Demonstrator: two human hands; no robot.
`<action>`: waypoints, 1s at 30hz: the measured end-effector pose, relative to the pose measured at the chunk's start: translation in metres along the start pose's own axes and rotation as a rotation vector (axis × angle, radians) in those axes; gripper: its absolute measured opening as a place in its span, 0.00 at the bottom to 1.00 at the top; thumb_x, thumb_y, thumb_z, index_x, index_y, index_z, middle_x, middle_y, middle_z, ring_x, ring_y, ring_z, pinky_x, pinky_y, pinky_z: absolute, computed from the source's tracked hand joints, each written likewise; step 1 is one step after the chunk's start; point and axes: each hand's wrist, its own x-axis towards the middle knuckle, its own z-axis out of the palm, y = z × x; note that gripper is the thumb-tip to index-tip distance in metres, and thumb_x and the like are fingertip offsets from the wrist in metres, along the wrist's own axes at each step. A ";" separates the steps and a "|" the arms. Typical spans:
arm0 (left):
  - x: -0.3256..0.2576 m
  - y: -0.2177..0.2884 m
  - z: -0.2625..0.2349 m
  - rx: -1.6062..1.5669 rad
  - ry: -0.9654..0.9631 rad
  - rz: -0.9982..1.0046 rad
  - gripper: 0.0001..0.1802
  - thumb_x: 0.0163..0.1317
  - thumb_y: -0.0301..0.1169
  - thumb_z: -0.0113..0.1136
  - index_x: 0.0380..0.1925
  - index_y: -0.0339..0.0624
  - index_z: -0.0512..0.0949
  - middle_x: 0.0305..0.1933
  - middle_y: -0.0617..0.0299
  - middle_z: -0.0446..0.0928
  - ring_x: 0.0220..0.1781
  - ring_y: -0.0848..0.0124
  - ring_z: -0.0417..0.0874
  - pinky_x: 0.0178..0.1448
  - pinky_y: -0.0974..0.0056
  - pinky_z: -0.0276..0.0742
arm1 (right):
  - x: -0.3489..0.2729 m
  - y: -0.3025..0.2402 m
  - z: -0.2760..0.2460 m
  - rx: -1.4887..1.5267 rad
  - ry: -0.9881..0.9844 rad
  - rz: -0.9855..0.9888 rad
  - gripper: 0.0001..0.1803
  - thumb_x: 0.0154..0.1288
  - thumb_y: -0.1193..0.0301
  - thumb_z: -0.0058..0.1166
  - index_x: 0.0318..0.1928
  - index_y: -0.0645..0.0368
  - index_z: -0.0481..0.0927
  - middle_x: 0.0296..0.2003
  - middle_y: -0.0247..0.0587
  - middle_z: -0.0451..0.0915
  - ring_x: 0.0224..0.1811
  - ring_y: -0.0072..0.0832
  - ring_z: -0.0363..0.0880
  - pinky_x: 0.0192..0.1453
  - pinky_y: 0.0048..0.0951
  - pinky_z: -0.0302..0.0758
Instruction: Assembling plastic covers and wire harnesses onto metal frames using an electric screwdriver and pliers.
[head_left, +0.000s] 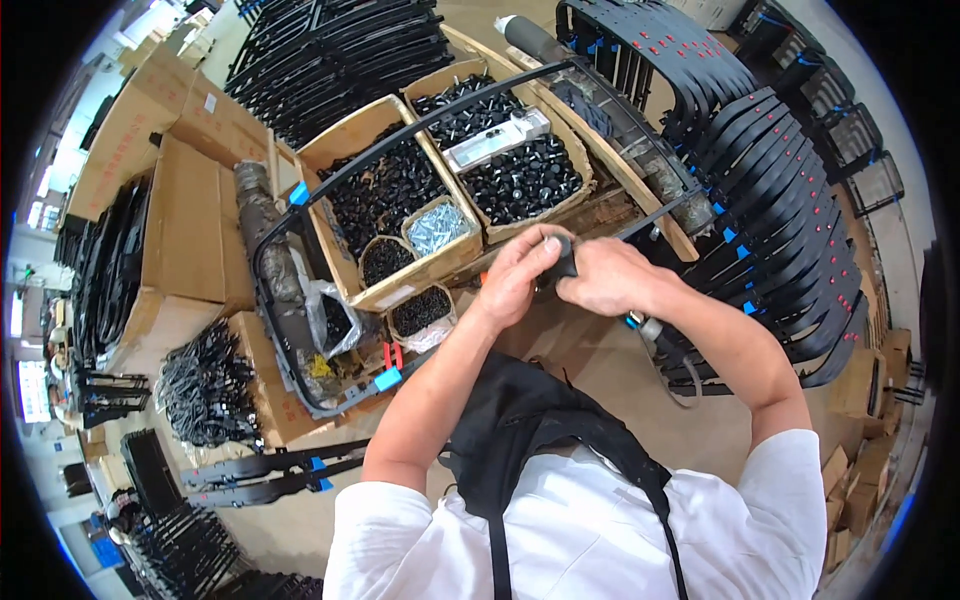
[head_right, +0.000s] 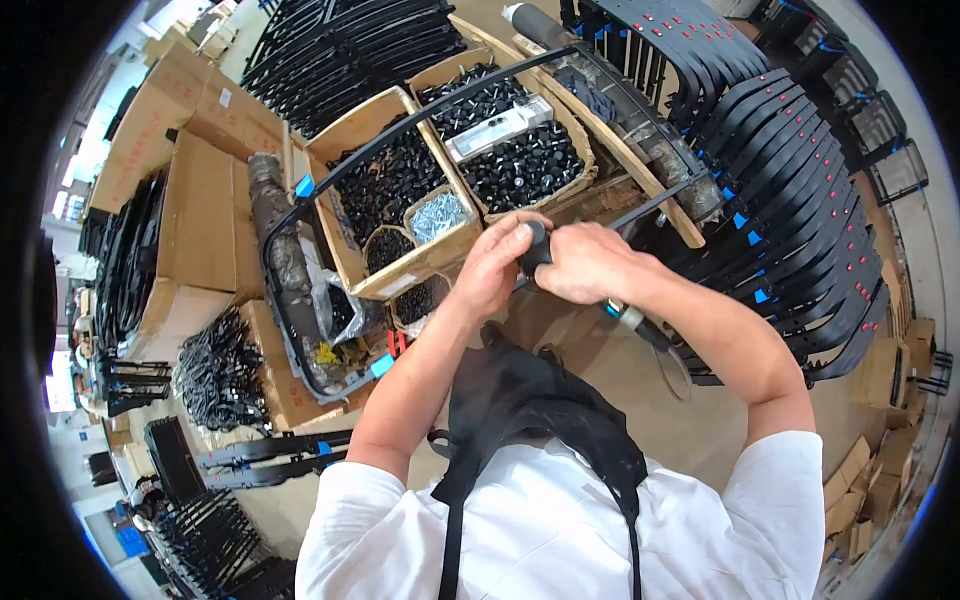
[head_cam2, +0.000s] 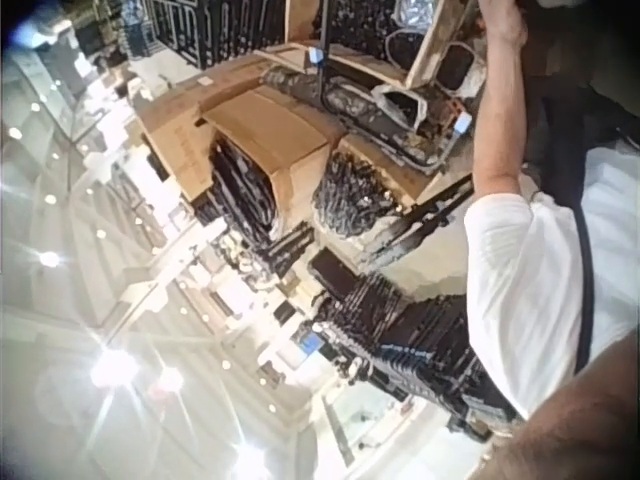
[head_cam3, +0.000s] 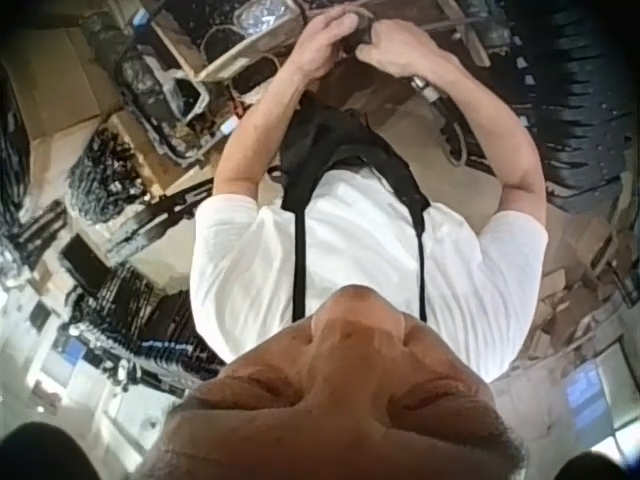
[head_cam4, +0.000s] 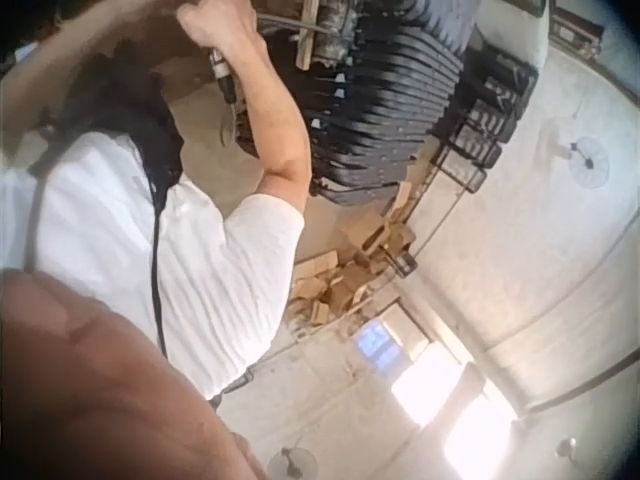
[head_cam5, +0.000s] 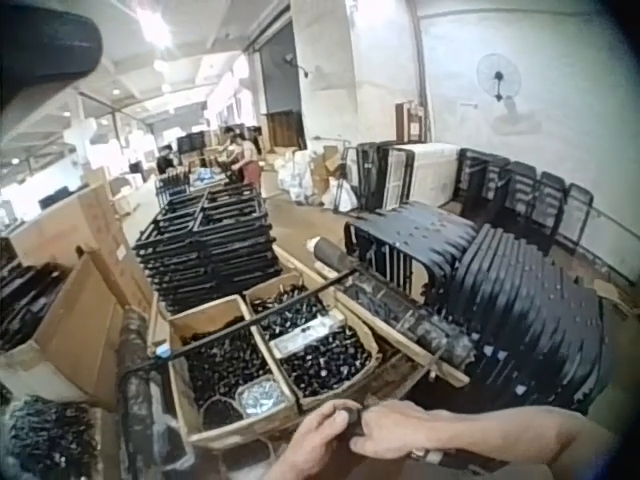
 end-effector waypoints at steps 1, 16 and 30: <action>-0.001 0.001 0.002 0.012 0.023 0.004 0.18 0.77 0.41 0.63 0.56 0.39 0.81 0.52 0.65 0.82 0.56 0.74 0.78 0.65 0.66 0.72 | 0.000 0.002 0.000 0.031 -0.037 -0.001 0.25 0.62 0.56 0.55 0.34 0.72 0.87 0.37 0.66 0.87 0.45 0.58 0.88 0.54 0.52 0.82; -0.014 -0.014 0.008 0.077 0.129 0.060 0.20 0.76 0.45 0.64 0.56 0.41 0.81 0.53 0.65 0.81 0.56 0.73 0.78 0.64 0.64 0.72 | 0.008 0.020 0.014 -0.020 -0.028 -0.034 0.23 0.60 0.56 0.55 0.28 0.66 0.87 0.24 0.53 0.86 0.34 0.48 0.90 0.46 0.46 0.84; -0.022 -0.026 0.005 0.082 0.145 0.139 0.22 0.78 0.45 0.61 0.60 0.41 0.79 0.55 0.64 0.80 0.60 0.72 0.76 0.68 0.63 0.70 | 0.011 0.013 0.026 0.008 -0.069 0.002 0.23 0.62 0.55 0.55 0.26 0.65 0.86 0.23 0.50 0.86 0.32 0.44 0.89 0.46 0.46 0.84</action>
